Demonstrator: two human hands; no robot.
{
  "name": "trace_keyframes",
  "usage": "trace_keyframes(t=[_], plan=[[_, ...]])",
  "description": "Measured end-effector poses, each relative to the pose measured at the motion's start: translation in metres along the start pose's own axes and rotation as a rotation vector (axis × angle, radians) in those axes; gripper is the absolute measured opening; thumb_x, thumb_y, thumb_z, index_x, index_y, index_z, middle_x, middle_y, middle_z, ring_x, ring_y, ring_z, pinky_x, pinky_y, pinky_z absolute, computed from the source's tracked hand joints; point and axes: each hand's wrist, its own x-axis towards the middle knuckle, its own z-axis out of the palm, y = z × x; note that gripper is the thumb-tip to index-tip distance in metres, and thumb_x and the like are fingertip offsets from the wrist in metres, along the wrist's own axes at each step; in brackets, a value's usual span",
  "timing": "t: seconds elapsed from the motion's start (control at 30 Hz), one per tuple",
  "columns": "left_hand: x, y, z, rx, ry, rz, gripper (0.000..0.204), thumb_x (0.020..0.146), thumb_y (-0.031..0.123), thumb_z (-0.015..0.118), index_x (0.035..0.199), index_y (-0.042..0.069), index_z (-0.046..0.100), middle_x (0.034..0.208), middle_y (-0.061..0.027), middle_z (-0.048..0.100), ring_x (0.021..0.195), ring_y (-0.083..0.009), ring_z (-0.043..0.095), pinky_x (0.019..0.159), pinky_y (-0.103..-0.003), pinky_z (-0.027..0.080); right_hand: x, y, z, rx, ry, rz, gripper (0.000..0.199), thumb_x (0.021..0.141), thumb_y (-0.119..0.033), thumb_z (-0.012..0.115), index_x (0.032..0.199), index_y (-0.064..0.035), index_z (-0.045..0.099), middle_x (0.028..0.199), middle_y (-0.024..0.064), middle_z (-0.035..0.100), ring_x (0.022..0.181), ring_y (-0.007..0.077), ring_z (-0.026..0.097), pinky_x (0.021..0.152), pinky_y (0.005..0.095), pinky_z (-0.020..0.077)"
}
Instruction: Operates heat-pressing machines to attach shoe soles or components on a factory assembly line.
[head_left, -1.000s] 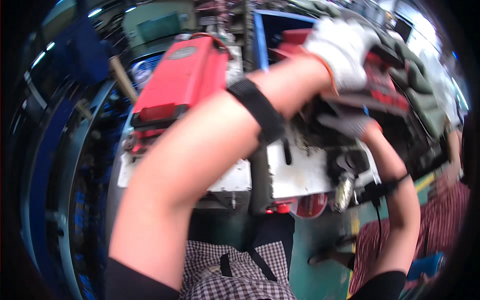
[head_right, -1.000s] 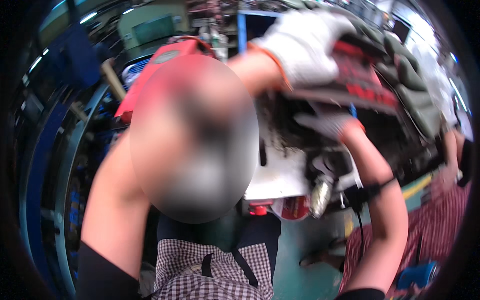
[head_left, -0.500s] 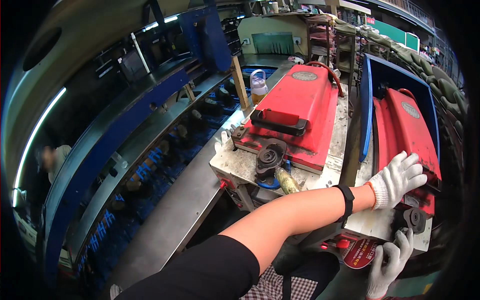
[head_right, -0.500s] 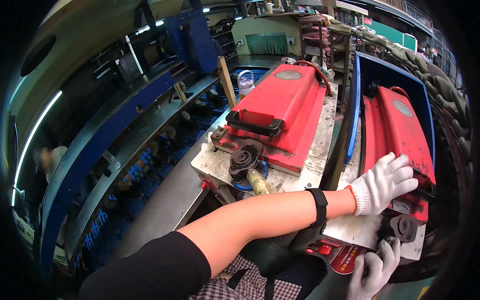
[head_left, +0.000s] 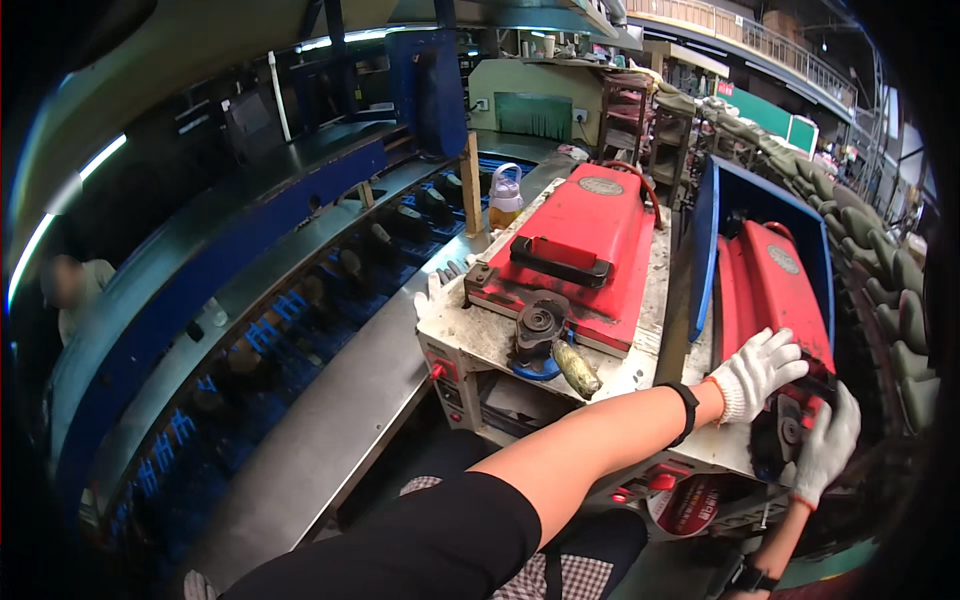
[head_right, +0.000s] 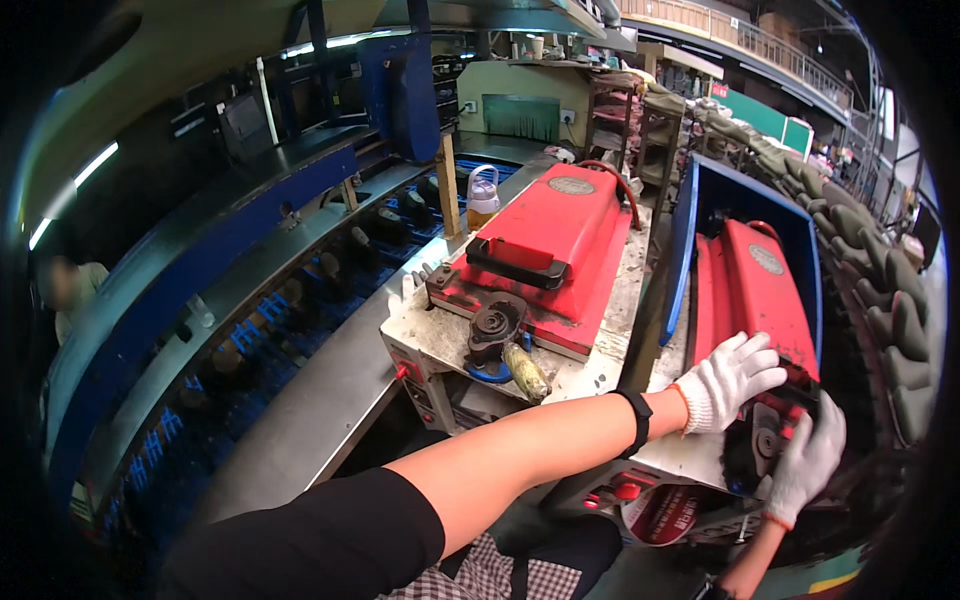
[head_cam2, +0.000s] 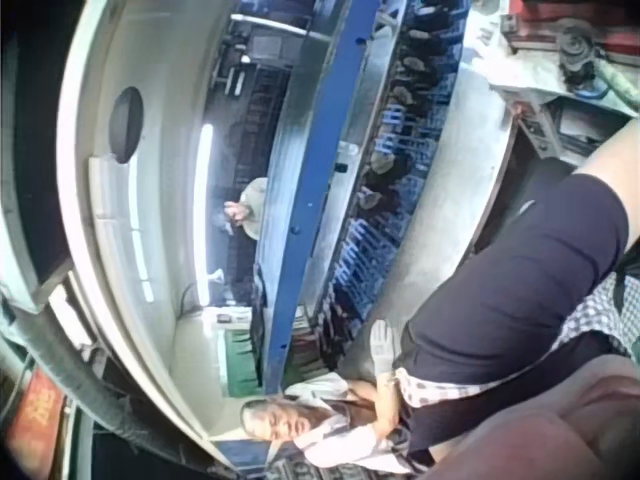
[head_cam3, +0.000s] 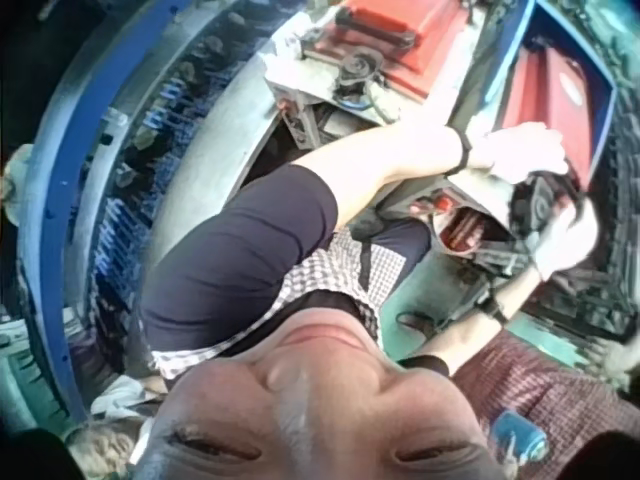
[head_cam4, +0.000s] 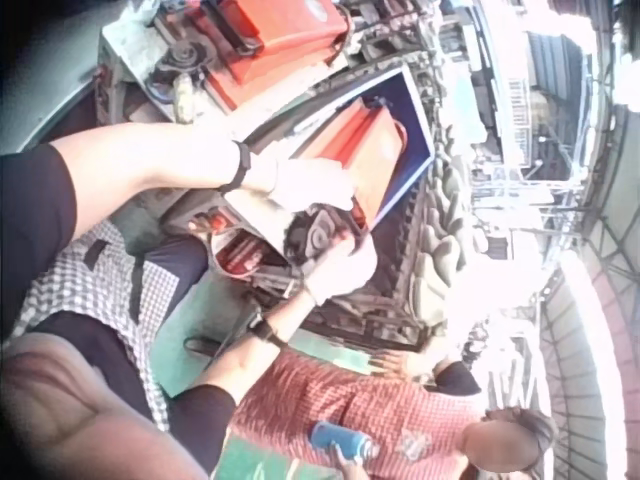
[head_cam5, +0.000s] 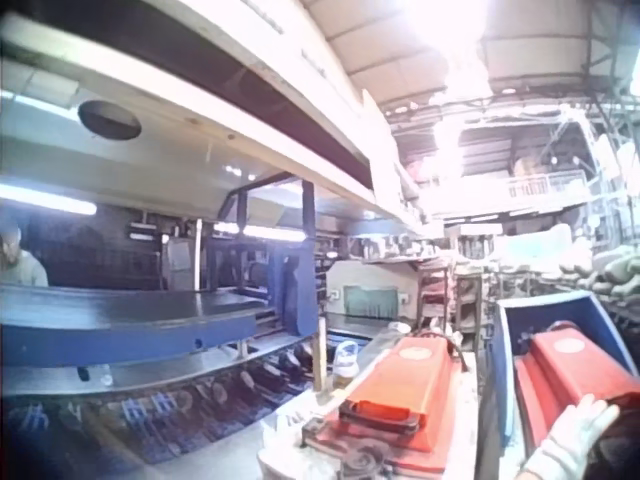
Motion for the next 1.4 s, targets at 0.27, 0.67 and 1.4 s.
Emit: trace_keyframes(t=[0.27,0.67,1.4], plan=[[-0.031,-0.002,-0.126,-0.063,-0.138,-0.040,0.043,0.072,0.019,0.071,0.114,0.009,0.070,0.106,-0.0113,0.068,0.105,-0.0328,0.066,0.091,-0.046,0.053,0.029,-0.034,0.027,-0.017,-0.186,-0.009,0.030,0.105,-0.024,0.052,0.120,-0.0026,0.067,0.124,0.0201,0.066,0.131,0.0411,0.054,0.113,0.0504,0.0390],[-0.129,-0.110,-0.284,0.423,-0.455,-0.639,0.052,0.082,0.049,0.067,0.117,0.012,0.076,0.103,-0.0156,0.078,0.098,-0.0330,0.075,0.086,-0.045,0.057,0.040,-0.042,0.037,-0.085,-0.137,-0.223,0.031,0.107,-0.025,0.048,0.102,-0.0006,0.066,0.098,0.0171,0.066,0.097,0.0375,0.060,0.087,0.0494,0.0455],[-0.128,-0.113,-0.256,0.571,-0.335,-0.740,0.029,0.083,0.025,0.062,0.100,0.013,0.082,0.096,-0.0147,0.079,0.093,-0.0329,0.076,0.082,-0.046,0.058,0.043,-0.049,0.052,-0.142,-0.035,-0.071,0.033,0.106,-0.028,0.051,0.095,-0.0036,0.069,0.092,0.0184,0.069,0.092,0.0393,0.062,0.087,0.0509,0.0473]])
